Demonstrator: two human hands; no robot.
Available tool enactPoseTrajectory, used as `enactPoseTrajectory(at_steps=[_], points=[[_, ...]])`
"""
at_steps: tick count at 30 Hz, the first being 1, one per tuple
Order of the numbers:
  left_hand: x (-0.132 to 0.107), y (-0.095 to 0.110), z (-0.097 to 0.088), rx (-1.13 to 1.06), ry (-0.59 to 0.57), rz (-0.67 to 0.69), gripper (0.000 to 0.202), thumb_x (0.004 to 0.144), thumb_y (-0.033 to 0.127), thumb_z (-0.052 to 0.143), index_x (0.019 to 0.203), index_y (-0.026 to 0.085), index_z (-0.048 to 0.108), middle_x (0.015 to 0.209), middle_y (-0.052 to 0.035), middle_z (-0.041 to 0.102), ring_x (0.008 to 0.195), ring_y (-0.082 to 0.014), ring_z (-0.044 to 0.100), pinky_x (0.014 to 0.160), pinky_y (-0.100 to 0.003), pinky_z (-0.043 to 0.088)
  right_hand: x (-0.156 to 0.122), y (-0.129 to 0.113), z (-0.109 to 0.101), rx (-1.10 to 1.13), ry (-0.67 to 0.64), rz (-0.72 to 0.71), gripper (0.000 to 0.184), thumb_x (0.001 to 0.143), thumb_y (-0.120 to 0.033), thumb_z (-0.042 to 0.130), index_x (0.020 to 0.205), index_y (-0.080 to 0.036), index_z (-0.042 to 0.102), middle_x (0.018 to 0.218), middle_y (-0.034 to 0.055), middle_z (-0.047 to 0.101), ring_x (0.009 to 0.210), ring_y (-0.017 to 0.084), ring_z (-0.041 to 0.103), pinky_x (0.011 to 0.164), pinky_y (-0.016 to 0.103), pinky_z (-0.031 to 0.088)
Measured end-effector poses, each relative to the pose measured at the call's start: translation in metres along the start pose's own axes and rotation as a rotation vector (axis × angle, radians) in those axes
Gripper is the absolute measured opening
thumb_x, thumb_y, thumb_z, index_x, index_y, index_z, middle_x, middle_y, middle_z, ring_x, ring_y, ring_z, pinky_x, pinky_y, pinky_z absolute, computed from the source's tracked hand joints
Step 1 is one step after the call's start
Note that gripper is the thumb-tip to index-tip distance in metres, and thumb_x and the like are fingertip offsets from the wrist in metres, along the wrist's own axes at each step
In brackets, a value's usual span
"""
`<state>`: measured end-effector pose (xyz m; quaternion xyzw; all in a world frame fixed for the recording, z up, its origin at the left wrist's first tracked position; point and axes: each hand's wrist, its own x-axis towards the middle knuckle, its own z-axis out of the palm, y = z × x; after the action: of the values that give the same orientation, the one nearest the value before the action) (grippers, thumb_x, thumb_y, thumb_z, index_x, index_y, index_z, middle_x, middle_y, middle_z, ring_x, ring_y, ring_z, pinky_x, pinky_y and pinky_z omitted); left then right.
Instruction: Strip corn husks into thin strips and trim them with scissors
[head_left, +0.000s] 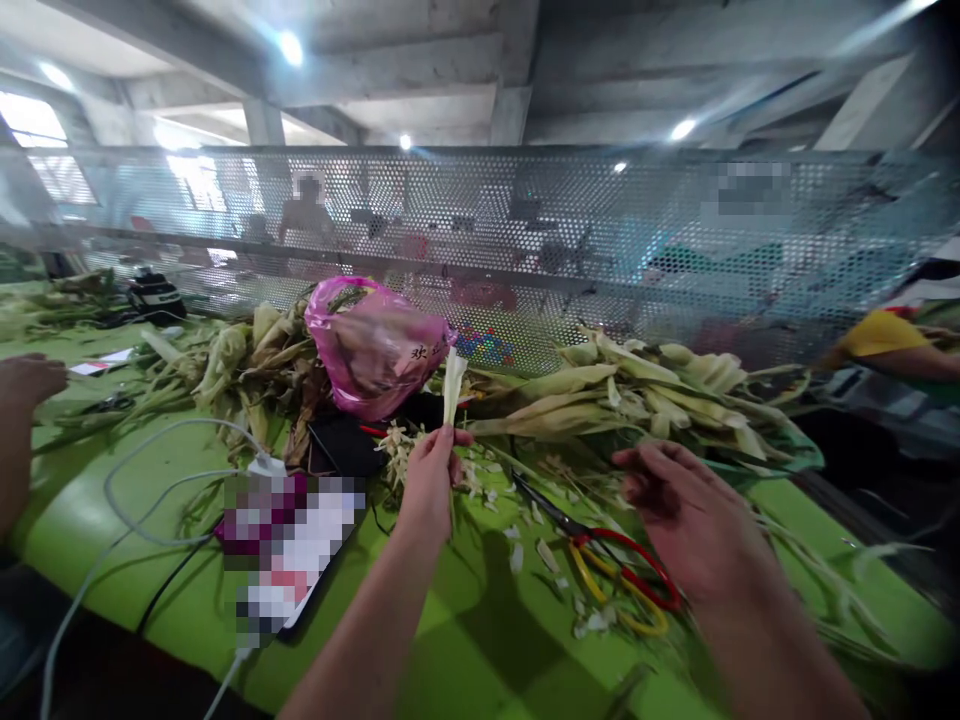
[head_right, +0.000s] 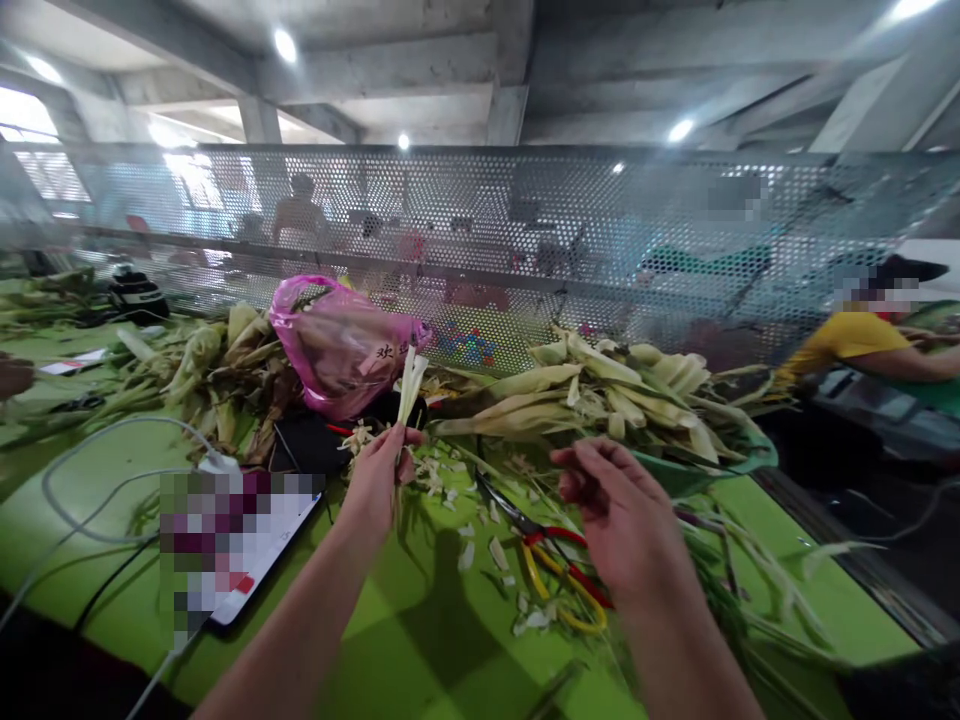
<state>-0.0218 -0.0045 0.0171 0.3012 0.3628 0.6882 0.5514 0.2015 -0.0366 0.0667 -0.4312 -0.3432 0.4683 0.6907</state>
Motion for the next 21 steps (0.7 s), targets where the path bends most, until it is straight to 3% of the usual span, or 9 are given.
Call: enactPoseTrajectory(at_steps=[4,7,9,11,14,17,21], points=[[0.002,-0.003,-0.001,0.065,-0.045,-0.049,0.049,0.066,0.06,0.071,0.069,0.012,0.065,0.053,0.0039,0.048,0.041,-0.0029,0.029,0.04,-0.02,0.019,0.017,-0.012,-0.02,0.139,0.212,-0.135,0.021,0.053,-0.016,0.083,0.066,-0.019,0.066,0.06,-0.0031,0.059,0.055,0.009,0.053,0.047,0.02,0.042],[0.0,-0.005,0.001,0.121,-0.112,-0.081,0.048,0.067,0.06,0.07,0.069,0.012,0.064,0.059,0.0007,0.055,0.041,-0.0029,0.03,0.041,-0.021,0.019,0.02,-0.013,-0.024,0.116,0.222,-0.242,0.022,0.054,-0.017,0.083,0.064,-0.02,0.064,0.058,-0.0039,0.055,0.054,0.009,0.047,0.044,0.021,0.035],[-0.003,-0.006,0.002,0.154,-0.172,-0.109,0.046,0.069,0.058,0.069,0.07,0.012,0.064,0.059,0.0009,0.055,0.041,-0.0031,0.03,0.042,-0.021,0.018,0.013,-0.009,-0.017,-0.004,0.114,-0.246,0.021,0.056,-0.023,0.084,0.068,-0.02,0.066,0.063,-0.0025,0.059,0.056,0.01,0.047,0.047,0.022,0.035],[-0.007,-0.005,0.003,0.177,-0.244,-0.161,0.044,0.072,0.057,0.067,0.07,0.013,0.065,0.051,0.0041,0.047,0.041,-0.0039,0.028,0.043,-0.022,0.016,0.0,-0.002,-0.005,-0.209,-0.093,-0.191,0.019,0.063,-0.031,0.082,0.072,-0.021,0.068,0.078,0.0015,0.066,0.065,0.013,0.054,0.054,0.024,0.041],[-0.012,-0.005,0.006,0.198,-0.352,-0.249,0.043,0.074,0.056,0.066,0.069,0.013,0.064,0.045,0.0078,0.032,0.041,-0.0052,0.024,0.044,-0.023,0.015,-0.019,0.012,0.016,-0.473,-0.408,-0.121,0.018,0.074,-0.034,0.075,0.069,-0.02,0.065,0.111,0.0093,0.068,0.104,0.026,0.06,0.075,0.031,0.048],[-0.017,-0.007,0.009,0.203,-0.436,-0.308,0.042,0.075,0.055,0.066,0.069,0.013,0.064,0.046,0.0073,0.034,0.042,-0.0056,0.024,0.044,-0.023,0.015,-0.026,0.026,0.027,-0.56,-0.534,-0.144,0.016,0.078,-0.034,0.071,0.072,-0.02,0.064,0.107,0.0095,0.069,0.114,0.029,0.057,0.087,0.036,0.046],[-0.017,-0.004,0.009,0.221,-0.447,-0.311,0.043,0.074,0.056,0.066,0.071,0.013,0.065,0.051,0.0045,0.044,0.042,-0.0048,0.027,0.044,-0.023,0.016,-0.019,0.038,0.023,-0.619,-0.501,-0.156,0.016,0.078,-0.036,0.069,0.076,-0.021,0.066,0.083,0.0039,0.068,0.085,0.022,0.062,0.078,0.033,0.047]])
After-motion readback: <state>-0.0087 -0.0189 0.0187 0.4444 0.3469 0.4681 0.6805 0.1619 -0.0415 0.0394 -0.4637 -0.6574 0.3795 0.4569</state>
